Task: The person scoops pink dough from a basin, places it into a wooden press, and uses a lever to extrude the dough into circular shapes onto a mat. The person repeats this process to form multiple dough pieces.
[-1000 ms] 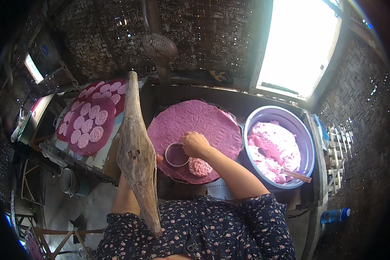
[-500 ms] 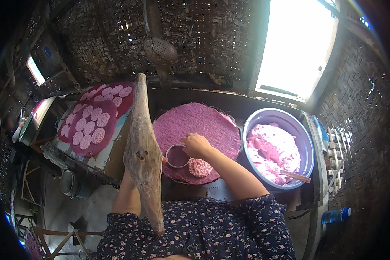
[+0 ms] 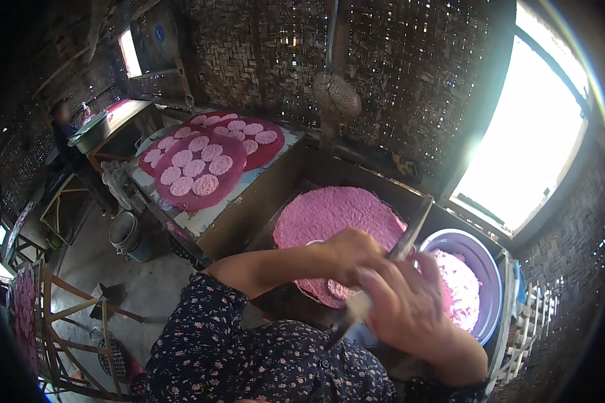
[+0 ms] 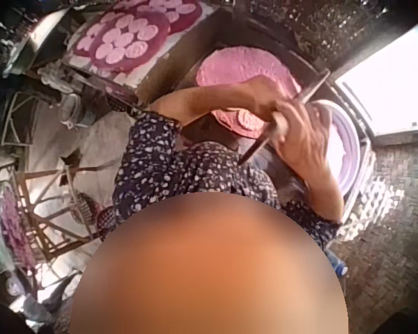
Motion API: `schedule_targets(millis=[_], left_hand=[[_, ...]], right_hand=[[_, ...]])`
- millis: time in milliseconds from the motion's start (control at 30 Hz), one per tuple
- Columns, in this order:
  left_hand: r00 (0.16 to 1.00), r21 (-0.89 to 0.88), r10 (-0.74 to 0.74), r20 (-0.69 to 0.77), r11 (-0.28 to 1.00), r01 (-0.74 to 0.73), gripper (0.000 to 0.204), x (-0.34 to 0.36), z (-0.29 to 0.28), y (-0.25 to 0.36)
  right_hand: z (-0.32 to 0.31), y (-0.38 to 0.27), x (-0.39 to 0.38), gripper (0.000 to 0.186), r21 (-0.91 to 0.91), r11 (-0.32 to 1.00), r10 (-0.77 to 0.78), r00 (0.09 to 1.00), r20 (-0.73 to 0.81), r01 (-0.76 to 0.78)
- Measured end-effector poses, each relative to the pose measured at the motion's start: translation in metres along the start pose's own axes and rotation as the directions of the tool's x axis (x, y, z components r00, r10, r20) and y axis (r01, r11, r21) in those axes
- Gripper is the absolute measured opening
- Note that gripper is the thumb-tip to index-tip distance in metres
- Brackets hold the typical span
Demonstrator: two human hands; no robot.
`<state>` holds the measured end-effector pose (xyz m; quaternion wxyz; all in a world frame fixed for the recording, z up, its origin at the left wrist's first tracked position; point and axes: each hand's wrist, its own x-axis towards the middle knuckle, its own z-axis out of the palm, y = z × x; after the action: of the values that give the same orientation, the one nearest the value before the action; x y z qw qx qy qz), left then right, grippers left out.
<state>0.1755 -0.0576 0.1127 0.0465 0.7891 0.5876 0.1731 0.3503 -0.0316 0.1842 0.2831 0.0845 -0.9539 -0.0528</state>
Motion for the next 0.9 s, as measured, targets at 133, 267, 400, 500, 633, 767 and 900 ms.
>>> schedule_targets(millis=[133, 267, 400, 500, 633, 767, 900], left_hand=[[0.966, 0.086, 0.2, -0.166, 0.978, -0.188, 0.019, 0.002, 0.007, 0.022], [0.845, 0.035, 0.318, -0.43, 0.941, -0.337, 0.021, 0.015, 0.013, 0.004], [0.946, -0.552, 0.101, -0.307, 0.791, -0.264, 0.023, 0.043, 0.028, -0.012], [0.951, -0.935, 0.101, -0.294, 0.176, -0.308, 0.026, 0.073, 0.047, 0.014], [0.821, -0.815, -0.169, -0.546, -0.123, -0.567, 0.032, 0.092, 0.04, 0.036], [0.748, -0.76, -0.145, -0.648, 0.049, -0.648, 0.035, 0.073, 0.017, 0.018], [0.78, -0.807, -0.21, -0.59, 0.157, -0.569, 0.037, 0.043, 0.019, 0.008]], right_hand=[[-0.028, 0.017, -0.047, 0.039, 0.447, 0.712, 0.608, 0.794, -0.006, -0.542], [-0.06, 0.041, -0.107, 0.057, 0.625, 0.488, 0.86, 0.459, -0.225, -0.609], [-0.082, 0.066, -0.158, 0.052, 0.665, 0.676, 0.712, 0.051, -0.7, -0.316], [-0.045, 0.071, -0.167, 0.022, 0.568, 0.814, 0.538, -0.21, -0.816, -0.121], [0.034, 0.069, -0.176, 0.022, 0.822, 0.569, 0.822, 0.021, -0.569, 0.036], [0.055, 0.086, -0.26, 0.05, 0.093, 0.303, 0.929, 0.316, 0.19, -0.948], [0.081, 0.09, -0.339, 0.03, -0.546, 0.022, 0.939, -0.17, 0.298, -0.837]])
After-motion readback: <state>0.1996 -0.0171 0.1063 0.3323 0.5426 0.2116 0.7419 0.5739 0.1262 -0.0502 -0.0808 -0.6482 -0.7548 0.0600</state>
